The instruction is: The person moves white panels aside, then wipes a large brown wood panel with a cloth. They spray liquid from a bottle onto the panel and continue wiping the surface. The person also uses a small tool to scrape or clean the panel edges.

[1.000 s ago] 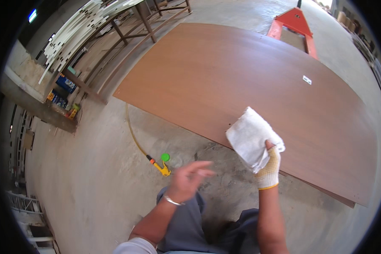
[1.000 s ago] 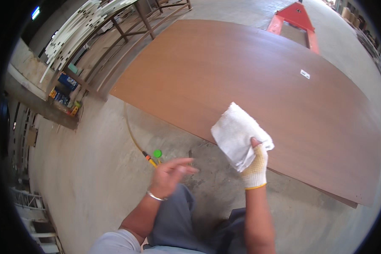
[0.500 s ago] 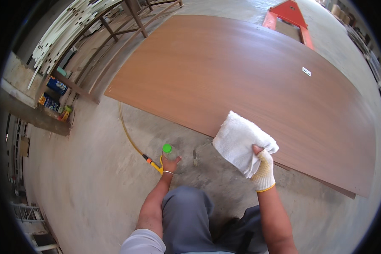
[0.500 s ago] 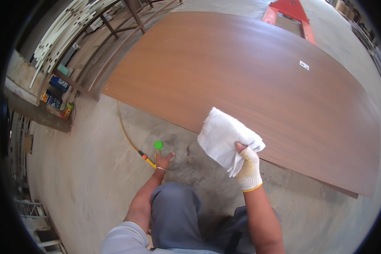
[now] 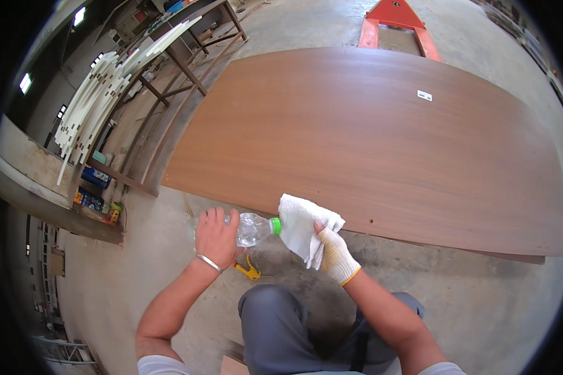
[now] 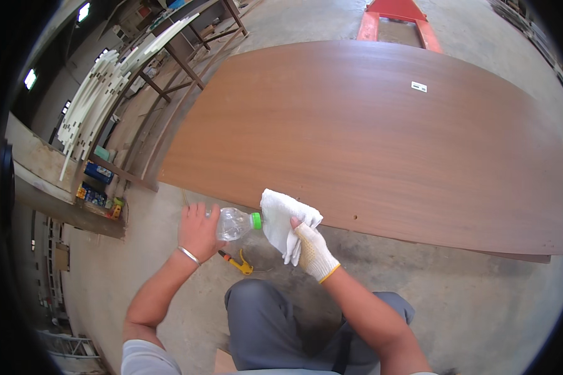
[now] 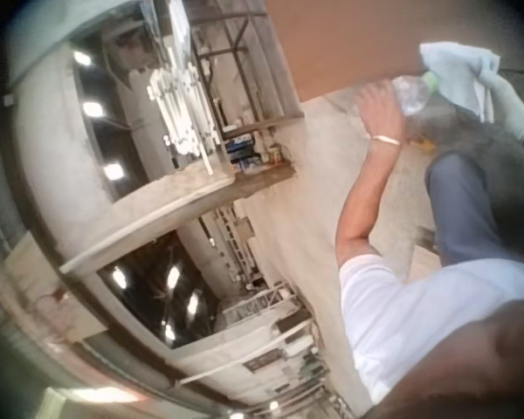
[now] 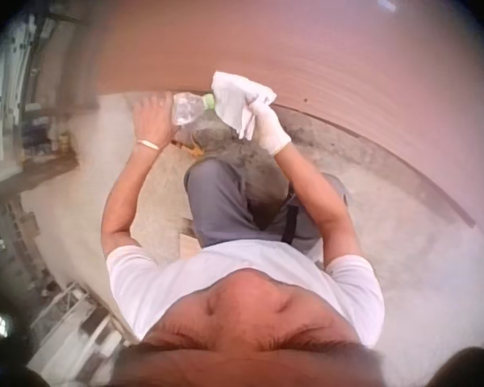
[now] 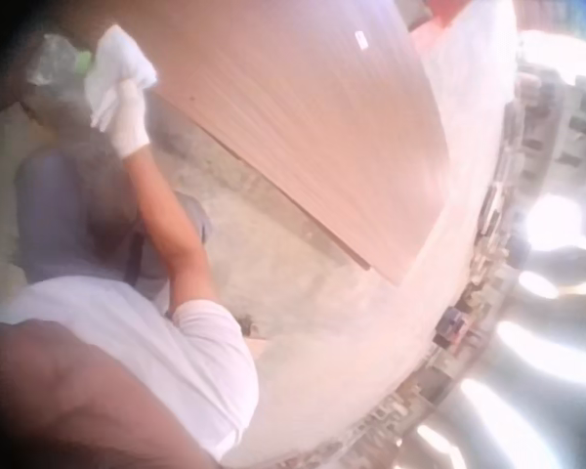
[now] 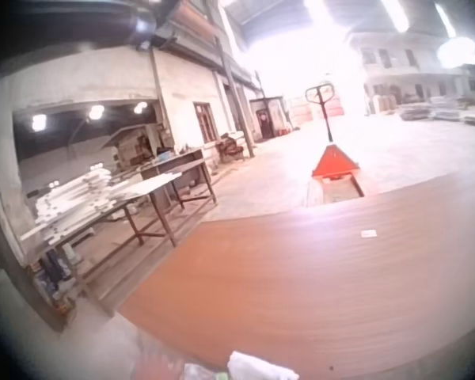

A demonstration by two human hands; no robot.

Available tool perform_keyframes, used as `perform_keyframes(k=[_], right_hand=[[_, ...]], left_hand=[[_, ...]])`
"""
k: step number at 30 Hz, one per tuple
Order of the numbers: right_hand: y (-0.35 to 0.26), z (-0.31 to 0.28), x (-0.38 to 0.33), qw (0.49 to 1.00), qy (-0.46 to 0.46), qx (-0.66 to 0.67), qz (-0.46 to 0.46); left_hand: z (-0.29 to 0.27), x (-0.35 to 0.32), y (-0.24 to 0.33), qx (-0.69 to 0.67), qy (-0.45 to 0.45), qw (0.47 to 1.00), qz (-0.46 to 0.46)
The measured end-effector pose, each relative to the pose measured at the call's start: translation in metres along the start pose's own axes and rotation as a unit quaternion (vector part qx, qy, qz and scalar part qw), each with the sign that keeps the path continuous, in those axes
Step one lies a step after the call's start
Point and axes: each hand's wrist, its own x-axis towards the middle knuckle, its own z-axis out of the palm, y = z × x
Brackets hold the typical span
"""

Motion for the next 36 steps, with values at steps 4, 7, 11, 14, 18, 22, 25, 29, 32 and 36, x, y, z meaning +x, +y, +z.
perform_keyframes(k=[4, 7, 11, 14, 18, 22, 25, 29, 32, 36], right_hand=[[0.008, 0.007, 0.002, 0.988, -0.028, 0.14, 0.057], [0.006, 0.01, -0.005, 0.981, -0.072, 0.166, 0.066], [-0.005, 0.014, -0.011, 0.982, -0.076, 0.169, 0.044], [-0.009, 0.016, -0.014, 0.984, -0.078, 0.158, 0.025], [-0.01, -0.003, 0.001, 0.99, -0.075, 0.118, 0.002], [-0.018, 0.009, -0.009, 0.994, -0.051, 0.093, -0.003], [-0.018, 0.011, -0.013, 0.998, -0.043, 0.024, -0.041], [-0.021, 0.005, -0.016, 0.996, -0.02, -0.062, -0.068], [-0.022, 0.007, -0.016, 0.995, -0.037, -0.039, -0.089], [-0.025, 0.003, -0.019, 0.995, -0.086, -0.026, -0.047]], left_hand=[[-0.038, 0.009, 0.001, 0.158, 0.049, 0.983, 0.077], [-0.059, 0.017, 0.013, 0.227, 0.086, 0.962, 0.129], [-0.073, 0.029, 0.027, 0.269, 0.062, 0.953, 0.124], [-0.081, 0.032, 0.033, 0.243, 0.044, 0.961, 0.123], [-0.099, 0.033, 0.043, 0.227, 0.038, 0.964, 0.132], [-0.106, 0.038, 0.045, 0.261, 0.037, 0.959, 0.103], [-0.109, 0.038, 0.053, 0.273, 0.032, 0.956, 0.101], [-0.107, 0.027, 0.074, 0.262, -0.005, 0.956, 0.129], [-0.109, 0.031, 0.072, 0.265, -0.007, 0.958, 0.112], [-0.127, 0.05, 0.065, 0.275, -0.044, 0.959, 0.048]])
